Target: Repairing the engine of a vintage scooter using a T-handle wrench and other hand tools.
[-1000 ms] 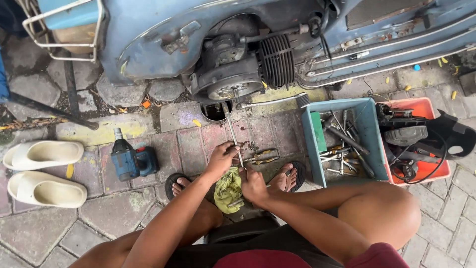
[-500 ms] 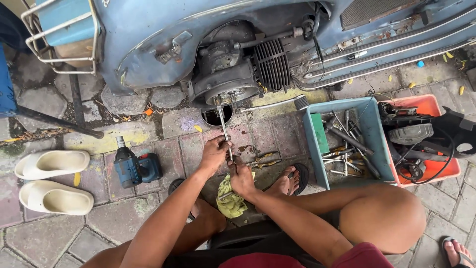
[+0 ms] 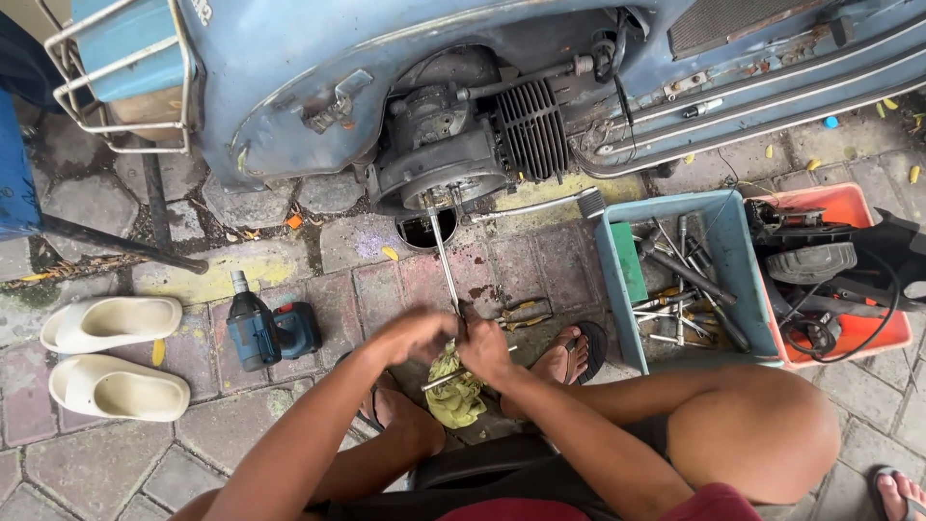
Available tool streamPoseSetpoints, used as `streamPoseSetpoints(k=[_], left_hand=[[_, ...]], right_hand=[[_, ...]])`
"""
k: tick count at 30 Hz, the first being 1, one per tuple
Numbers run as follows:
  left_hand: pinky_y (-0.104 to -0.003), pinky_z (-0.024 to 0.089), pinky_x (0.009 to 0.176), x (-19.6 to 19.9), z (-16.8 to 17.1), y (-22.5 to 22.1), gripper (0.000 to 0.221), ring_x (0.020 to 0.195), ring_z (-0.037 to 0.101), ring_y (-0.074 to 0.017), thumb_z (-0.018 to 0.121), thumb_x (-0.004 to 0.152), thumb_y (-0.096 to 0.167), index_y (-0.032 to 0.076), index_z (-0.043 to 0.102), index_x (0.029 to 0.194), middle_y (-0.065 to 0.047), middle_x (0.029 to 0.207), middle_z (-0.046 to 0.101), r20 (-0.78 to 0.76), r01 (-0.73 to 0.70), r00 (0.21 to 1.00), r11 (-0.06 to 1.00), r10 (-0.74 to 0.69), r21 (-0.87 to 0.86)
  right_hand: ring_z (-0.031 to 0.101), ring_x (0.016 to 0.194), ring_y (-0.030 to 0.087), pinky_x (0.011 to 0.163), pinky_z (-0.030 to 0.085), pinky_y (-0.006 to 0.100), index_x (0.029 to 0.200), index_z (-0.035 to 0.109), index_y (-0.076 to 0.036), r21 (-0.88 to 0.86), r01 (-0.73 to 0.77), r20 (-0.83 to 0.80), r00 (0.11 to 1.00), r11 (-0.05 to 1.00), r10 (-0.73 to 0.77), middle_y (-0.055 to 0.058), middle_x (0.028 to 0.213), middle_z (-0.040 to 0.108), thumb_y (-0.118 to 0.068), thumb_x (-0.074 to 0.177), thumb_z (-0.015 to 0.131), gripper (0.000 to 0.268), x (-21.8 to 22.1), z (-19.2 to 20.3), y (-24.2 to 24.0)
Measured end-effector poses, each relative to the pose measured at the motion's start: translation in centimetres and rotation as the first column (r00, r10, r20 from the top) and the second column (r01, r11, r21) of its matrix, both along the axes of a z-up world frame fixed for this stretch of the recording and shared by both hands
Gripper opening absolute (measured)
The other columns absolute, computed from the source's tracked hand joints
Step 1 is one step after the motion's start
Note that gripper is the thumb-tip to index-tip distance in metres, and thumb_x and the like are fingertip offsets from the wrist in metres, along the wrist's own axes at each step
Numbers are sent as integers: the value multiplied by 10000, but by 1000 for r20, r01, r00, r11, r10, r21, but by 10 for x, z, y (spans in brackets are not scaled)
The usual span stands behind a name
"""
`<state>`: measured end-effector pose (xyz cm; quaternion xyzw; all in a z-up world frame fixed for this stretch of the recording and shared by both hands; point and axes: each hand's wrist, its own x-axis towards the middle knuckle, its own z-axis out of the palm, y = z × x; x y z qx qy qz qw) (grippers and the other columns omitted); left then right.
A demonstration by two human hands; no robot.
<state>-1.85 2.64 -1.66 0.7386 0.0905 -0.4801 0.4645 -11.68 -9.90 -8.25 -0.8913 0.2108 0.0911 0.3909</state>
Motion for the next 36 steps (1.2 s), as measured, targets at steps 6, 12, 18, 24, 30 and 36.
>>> streamPoseSetpoints(k=[6,12,18,24,30,36], left_hand=[[-412,589,701,-41,-85,-7,542,838,653,-255,848,798,225,-47,608,1200,-142,975,673,-269,379,878,918,-396,-117],[-565,566,944,-61,53,-19,578,1194,672,-391,682,768,240,-52,662,1266,-232,1222,704,64,647,743,740,-666,185],[-497,604,810,-79,-27,-5,462,988,735,-396,646,808,455,37,774,957,-190,985,759,259,633,625,672,-736,383],[-549,542,648,-62,-69,12,571,698,676,-475,627,916,548,8,613,730,-238,632,627,684,592,551,802,-479,85],[-413,238,496,-74,-114,-6,710,467,304,-140,328,997,685,156,331,523,5,489,351,551,114,834,966,34,-232],[-330,380,467,-52,-89,-24,671,416,516,-163,387,1013,553,43,636,655,-75,461,568,293,-227,881,875,372,-427]], right_hand=[[737,768,442,616,567,526,976,676,-48,131,-276,248,939,952,238,205,708,723,-248,983,633,205,6,-61,-40],[663,758,589,688,572,597,935,668,149,180,-619,98,785,765,612,379,797,694,-138,1053,470,368,-4,82,-69],[693,523,305,484,546,373,654,608,-179,-207,-735,156,627,646,763,70,525,634,-545,1044,561,537,-27,18,-89],[622,488,319,450,494,444,614,636,-153,-560,-603,-152,749,568,645,84,491,550,-393,871,574,357,-42,-8,-64],[714,843,255,686,628,422,1127,705,-74,-254,-789,-640,571,560,515,77,955,710,-98,976,683,154,-29,94,-5],[672,573,452,546,510,569,818,658,-40,-417,-376,51,899,827,434,164,657,681,-416,1008,575,429,-54,48,-13]])
